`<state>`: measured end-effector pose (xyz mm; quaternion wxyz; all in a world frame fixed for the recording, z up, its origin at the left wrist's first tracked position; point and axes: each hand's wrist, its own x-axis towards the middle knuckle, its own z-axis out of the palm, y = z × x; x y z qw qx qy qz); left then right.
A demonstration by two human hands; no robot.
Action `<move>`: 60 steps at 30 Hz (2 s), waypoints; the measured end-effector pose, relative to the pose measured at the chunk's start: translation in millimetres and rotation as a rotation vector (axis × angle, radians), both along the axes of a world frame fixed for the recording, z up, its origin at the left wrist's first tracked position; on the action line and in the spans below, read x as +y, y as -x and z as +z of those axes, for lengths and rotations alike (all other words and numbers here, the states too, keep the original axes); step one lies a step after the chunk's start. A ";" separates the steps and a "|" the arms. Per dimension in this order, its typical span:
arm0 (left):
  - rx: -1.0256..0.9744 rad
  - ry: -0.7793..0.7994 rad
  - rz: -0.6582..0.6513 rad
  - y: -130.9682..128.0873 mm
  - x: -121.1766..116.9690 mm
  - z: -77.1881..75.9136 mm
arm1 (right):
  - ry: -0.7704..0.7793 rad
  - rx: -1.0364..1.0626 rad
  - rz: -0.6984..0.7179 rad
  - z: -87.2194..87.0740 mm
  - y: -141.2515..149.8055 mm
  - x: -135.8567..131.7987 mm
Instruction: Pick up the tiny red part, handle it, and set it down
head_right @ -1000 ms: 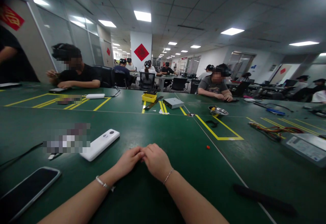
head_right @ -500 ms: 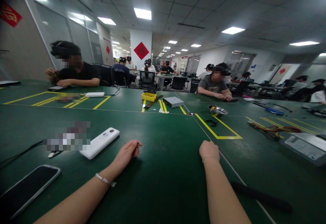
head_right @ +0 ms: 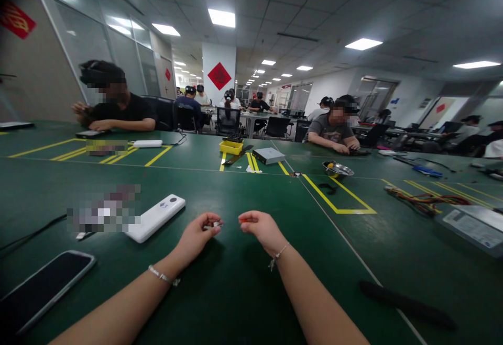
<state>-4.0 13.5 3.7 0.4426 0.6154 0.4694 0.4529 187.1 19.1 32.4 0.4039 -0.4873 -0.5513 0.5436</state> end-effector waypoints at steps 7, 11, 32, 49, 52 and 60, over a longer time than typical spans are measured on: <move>0.017 -0.040 -0.015 -1.8 -2.9 2.8 | 0.112 0.135 0.084 -6.8 25.4 -10.9; -0.024 -0.006 -0.045 -2.6 -1.4 -2.1 | 0.155 0.216 0.090 -6.7 25.6 -11.4; 0.314 -0.210 0.126 -4.8 -18.0 10.3 | 0.099 0.304 -0.148 -21.5 49.9 -18.7; 0.454 -0.244 0.209 -3.0 -17.3 9.4 | 0.044 0.221 -0.095 -18.3 55.1 -26.1; 0.463 -0.257 0.191 -4.0 -18.3 8.7 | 0.017 0.177 -0.127 -19.9 56.4 -25.3; 0.352 -0.209 0.097 -6.2 -13.7 2.8 | -0.160 -0.083 -0.299 -15.8 17.8 4.3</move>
